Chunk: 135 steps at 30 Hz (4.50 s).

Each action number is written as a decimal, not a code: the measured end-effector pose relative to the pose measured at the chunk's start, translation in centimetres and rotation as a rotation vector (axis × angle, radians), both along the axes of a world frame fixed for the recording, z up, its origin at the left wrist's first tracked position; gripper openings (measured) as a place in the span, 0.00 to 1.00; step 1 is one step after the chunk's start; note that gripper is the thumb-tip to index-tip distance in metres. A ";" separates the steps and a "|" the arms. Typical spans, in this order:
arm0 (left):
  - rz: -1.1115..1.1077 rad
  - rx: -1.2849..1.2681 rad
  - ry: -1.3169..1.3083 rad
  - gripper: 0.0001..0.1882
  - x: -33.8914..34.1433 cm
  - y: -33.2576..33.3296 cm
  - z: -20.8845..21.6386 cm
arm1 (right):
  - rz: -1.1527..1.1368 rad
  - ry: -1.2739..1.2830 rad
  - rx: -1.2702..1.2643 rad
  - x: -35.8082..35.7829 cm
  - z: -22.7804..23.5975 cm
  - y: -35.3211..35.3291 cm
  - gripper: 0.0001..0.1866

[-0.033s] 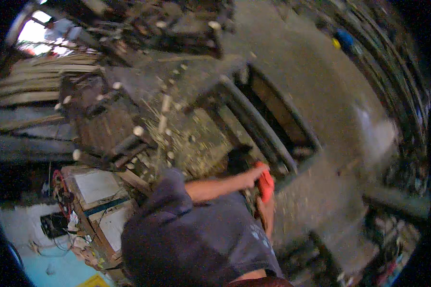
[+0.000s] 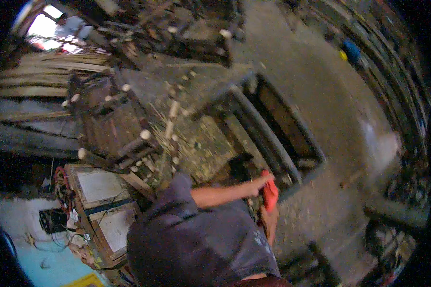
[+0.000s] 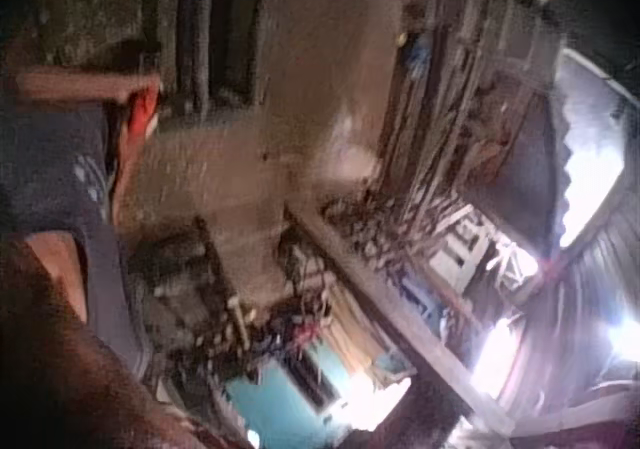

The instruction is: The person assembles a bamboo chair frame by inserting wooden dowels into pre-drilled holes and tapping them in with a hammer. They then use a red power drill to drive screws into the joints to secure the structure.

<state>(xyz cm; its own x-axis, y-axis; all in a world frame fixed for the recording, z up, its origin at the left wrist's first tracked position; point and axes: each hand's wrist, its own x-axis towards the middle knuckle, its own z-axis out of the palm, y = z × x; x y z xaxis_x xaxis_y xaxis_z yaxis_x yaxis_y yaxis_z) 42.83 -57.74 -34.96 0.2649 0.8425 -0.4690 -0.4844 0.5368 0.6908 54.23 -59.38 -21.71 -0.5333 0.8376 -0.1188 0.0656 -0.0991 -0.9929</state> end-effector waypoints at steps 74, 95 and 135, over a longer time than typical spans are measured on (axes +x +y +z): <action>-0.060 -0.563 -0.252 0.26 -44.9 25.5 11.0 | -0.147 -0.820 0.015 -40.6 6.6 20.3 0.45; 0.105 -0.912 -0.260 0.12 -49.3 21.7 4.7 | -0.004 -0.938 -0.057 -45.7 3.5 19.6 0.34; 0.037 -0.908 -0.171 0.16 -51.0 24.2 2.6 | 0.105 -1.081 -0.303 -47.7 0.9 22.9 0.26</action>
<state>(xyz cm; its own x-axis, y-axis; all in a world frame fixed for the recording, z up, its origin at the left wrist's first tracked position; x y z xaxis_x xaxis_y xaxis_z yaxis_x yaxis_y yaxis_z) -8.14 -33.53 -32.32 0.3717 0.1802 -0.9107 -0.5685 0.8197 -0.0698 6.50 -36.50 -20.86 -0.0930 0.6528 -0.7518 0.8986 -0.2702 -0.3457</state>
